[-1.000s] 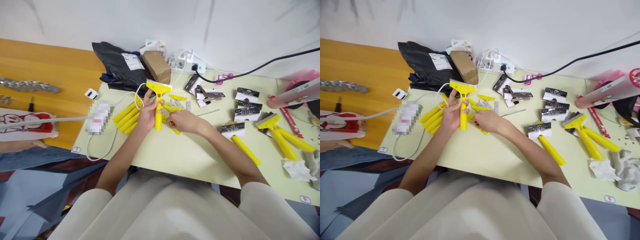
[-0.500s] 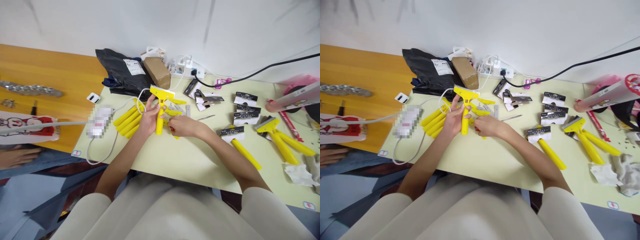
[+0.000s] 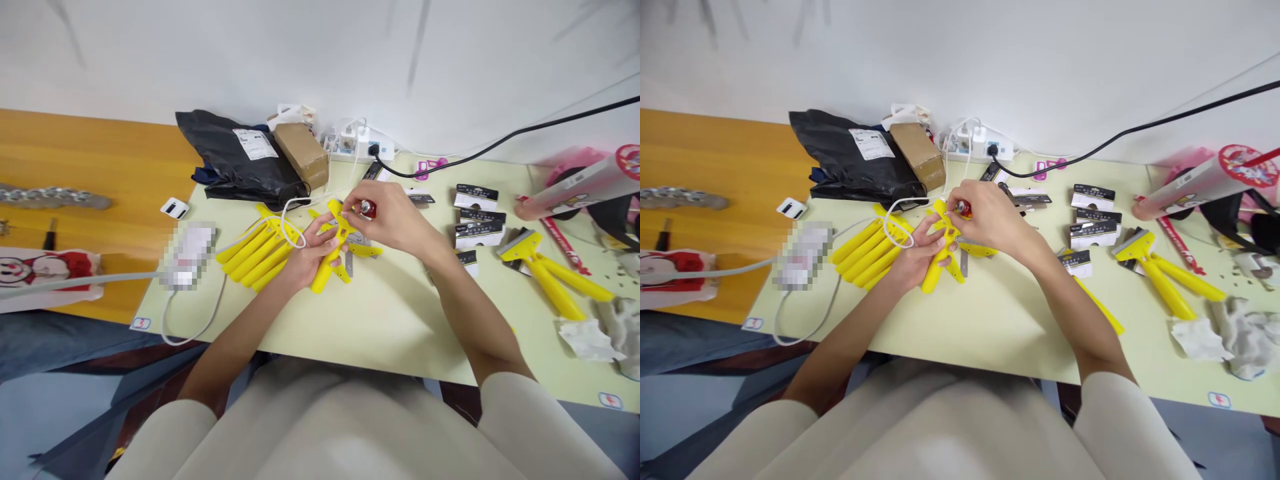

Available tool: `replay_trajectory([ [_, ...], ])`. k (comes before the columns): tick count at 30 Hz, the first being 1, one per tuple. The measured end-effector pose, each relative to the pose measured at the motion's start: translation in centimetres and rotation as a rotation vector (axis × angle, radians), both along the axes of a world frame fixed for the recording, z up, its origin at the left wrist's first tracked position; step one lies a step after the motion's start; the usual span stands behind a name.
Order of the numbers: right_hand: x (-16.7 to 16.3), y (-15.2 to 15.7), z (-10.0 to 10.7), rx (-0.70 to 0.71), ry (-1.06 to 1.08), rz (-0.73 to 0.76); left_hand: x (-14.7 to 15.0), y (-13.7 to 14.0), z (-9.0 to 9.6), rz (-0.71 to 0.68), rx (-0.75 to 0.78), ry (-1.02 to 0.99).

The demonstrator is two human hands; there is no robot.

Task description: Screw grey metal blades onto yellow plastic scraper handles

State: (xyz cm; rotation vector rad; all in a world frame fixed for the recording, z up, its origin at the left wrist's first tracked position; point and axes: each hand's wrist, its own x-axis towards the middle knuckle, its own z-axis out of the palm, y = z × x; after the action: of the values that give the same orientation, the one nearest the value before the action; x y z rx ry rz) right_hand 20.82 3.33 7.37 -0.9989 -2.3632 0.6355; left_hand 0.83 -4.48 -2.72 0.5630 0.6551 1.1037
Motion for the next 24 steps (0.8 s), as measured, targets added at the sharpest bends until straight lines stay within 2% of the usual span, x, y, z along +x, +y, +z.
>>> replay_trajectory([
  [3, -0.1, 0.4, -0.5, -0.04, 0.013, -0.002, 0.0, -0.1, -0.1, -0.013, 0.007, 0.029],
  [8, -0.1, 0.5, -0.3, -0.135, 0.025, -0.033, 0.2, -0.1, 0.0, -0.023, 0.02, 0.027],
  [14, 0.3, 1.0, 0.5, -0.384, 0.111, -0.066, 0.2, -0.2, 0.3, -0.054, 0.074, 0.035],
  [19, 0.8, 1.2, 0.6, -0.394, 0.184, -0.088, 0.3, -0.5, 1.0, -0.048, 0.073, 0.051],
  [24, 1.0, 1.2, 0.7, -0.412, 0.072, -0.072, 0.6, -0.7, 1.3, -0.05, 0.021, 0.016],
])
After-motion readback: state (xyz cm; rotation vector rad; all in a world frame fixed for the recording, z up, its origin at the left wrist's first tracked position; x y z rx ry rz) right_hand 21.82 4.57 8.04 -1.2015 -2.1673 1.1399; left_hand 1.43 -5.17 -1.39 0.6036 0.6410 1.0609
